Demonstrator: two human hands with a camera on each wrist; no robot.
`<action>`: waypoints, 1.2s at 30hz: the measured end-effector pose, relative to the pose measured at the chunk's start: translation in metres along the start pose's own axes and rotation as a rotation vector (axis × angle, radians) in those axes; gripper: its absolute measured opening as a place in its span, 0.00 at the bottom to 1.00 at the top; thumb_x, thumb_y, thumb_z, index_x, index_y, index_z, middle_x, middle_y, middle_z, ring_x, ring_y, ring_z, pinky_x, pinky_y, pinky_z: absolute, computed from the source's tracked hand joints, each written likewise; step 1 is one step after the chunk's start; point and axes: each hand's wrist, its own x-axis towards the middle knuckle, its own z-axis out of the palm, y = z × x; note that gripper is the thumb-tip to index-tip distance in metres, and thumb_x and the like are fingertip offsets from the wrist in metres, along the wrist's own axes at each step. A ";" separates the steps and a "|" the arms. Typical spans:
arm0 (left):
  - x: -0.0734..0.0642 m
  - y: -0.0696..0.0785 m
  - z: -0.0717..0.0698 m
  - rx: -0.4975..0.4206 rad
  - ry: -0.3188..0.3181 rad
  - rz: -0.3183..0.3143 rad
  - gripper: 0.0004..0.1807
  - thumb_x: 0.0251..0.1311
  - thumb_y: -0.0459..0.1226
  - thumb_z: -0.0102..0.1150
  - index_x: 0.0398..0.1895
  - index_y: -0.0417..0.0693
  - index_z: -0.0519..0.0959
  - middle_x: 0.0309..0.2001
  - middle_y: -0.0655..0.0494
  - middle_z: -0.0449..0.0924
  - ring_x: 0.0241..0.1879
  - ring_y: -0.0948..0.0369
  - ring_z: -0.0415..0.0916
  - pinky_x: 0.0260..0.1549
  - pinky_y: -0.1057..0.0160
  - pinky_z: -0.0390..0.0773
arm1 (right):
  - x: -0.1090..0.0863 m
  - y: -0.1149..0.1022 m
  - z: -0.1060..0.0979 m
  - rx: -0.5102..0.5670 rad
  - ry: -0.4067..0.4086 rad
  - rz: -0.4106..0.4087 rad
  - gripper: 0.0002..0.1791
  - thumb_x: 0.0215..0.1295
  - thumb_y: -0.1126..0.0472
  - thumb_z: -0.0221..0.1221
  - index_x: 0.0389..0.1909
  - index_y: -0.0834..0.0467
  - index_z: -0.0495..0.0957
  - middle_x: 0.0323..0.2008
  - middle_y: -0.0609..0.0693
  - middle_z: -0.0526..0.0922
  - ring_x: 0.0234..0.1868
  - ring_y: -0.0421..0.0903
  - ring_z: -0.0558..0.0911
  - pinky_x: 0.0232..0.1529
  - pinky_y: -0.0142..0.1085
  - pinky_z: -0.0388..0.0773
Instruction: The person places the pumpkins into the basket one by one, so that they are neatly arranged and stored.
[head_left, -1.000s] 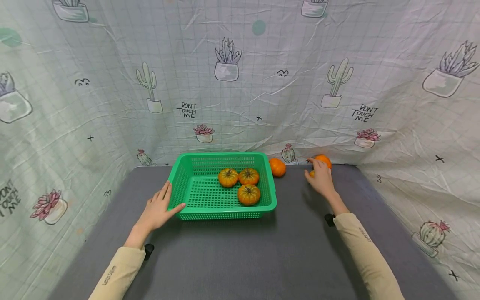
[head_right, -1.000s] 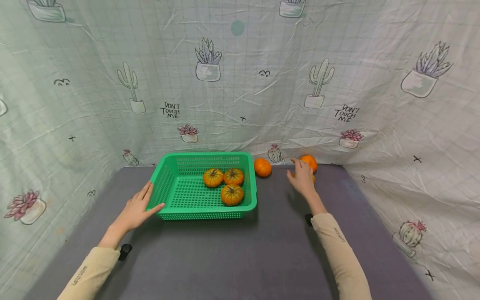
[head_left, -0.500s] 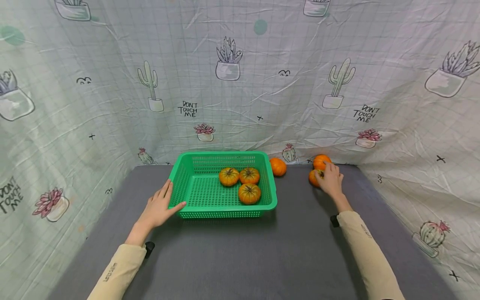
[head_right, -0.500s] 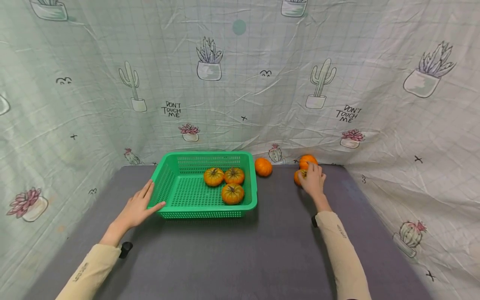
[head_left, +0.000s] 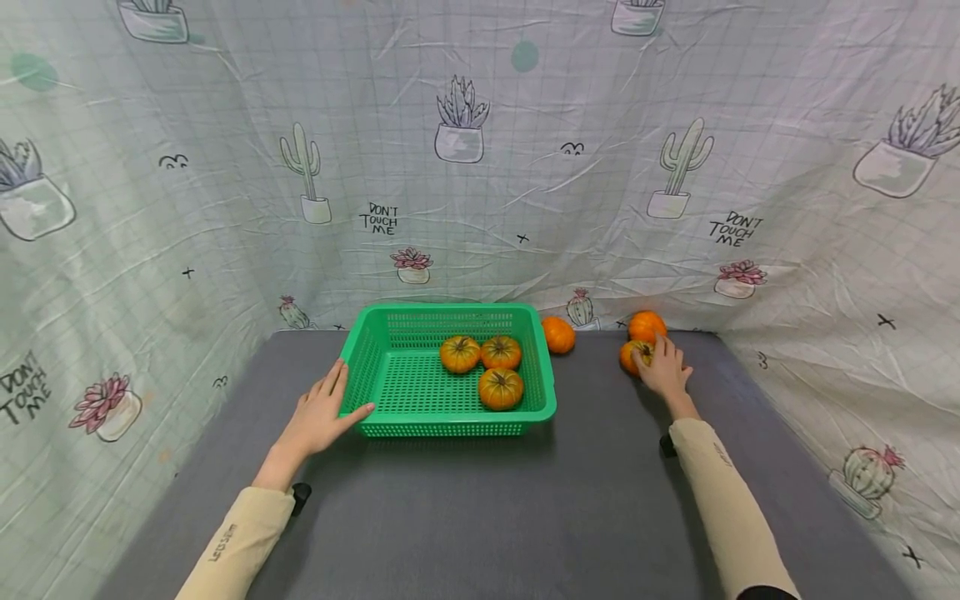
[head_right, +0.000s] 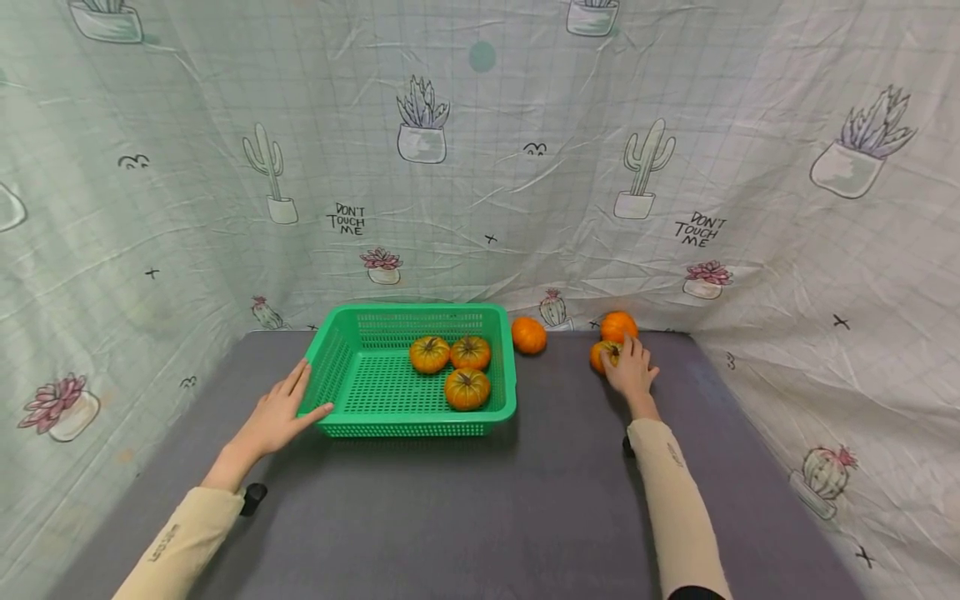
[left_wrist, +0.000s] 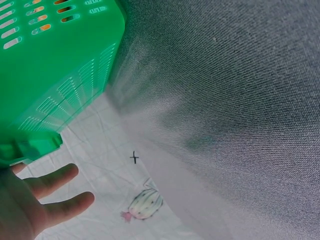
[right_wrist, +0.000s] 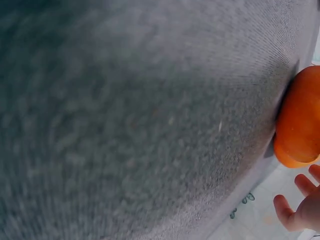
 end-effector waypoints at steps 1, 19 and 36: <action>0.000 0.000 0.000 0.000 0.001 0.000 0.51 0.56 0.64 0.39 0.69 0.38 0.39 0.70 0.41 0.36 0.64 0.36 0.46 0.54 0.32 0.51 | 0.000 0.000 0.001 -0.003 -0.014 0.012 0.42 0.65 0.41 0.40 0.68 0.64 0.39 0.65 0.69 0.44 0.63 0.69 0.45 0.51 0.69 0.41; 0.001 0.000 0.002 0.009 0.007 0.001 0.51 0.56 0.64 0.39 0.69 0.38 0.38 0.70 0.41 0.36 0.64 0.37 0.47 0.53 0.32 0.52 | 0.001 0.004 0.006 -0.071 -0.085 0.046 0.45 0.63 0.37 0.40 0.67 0.67 0.40 0.62 0.73 0.46 0.61 0.71 0.44 0.51 0.70 0.41; 0.000 -0.001 0.000 0.007 0.000 0.004 0.51 0.56 0.64 0.39 0.69 0.38 0.38 0.70 0.41 0.35 0.64 0.37 0.46 0.53 0.33 0.51 | 0.000 0.004 0.005 -0.083 -0.016 -0.010 0.45 0.59 0.40 0.52 0.59 0.75 0.50 0.52 0.75 0.54 0.54 0.72 0.50 0.45 0.66 0.48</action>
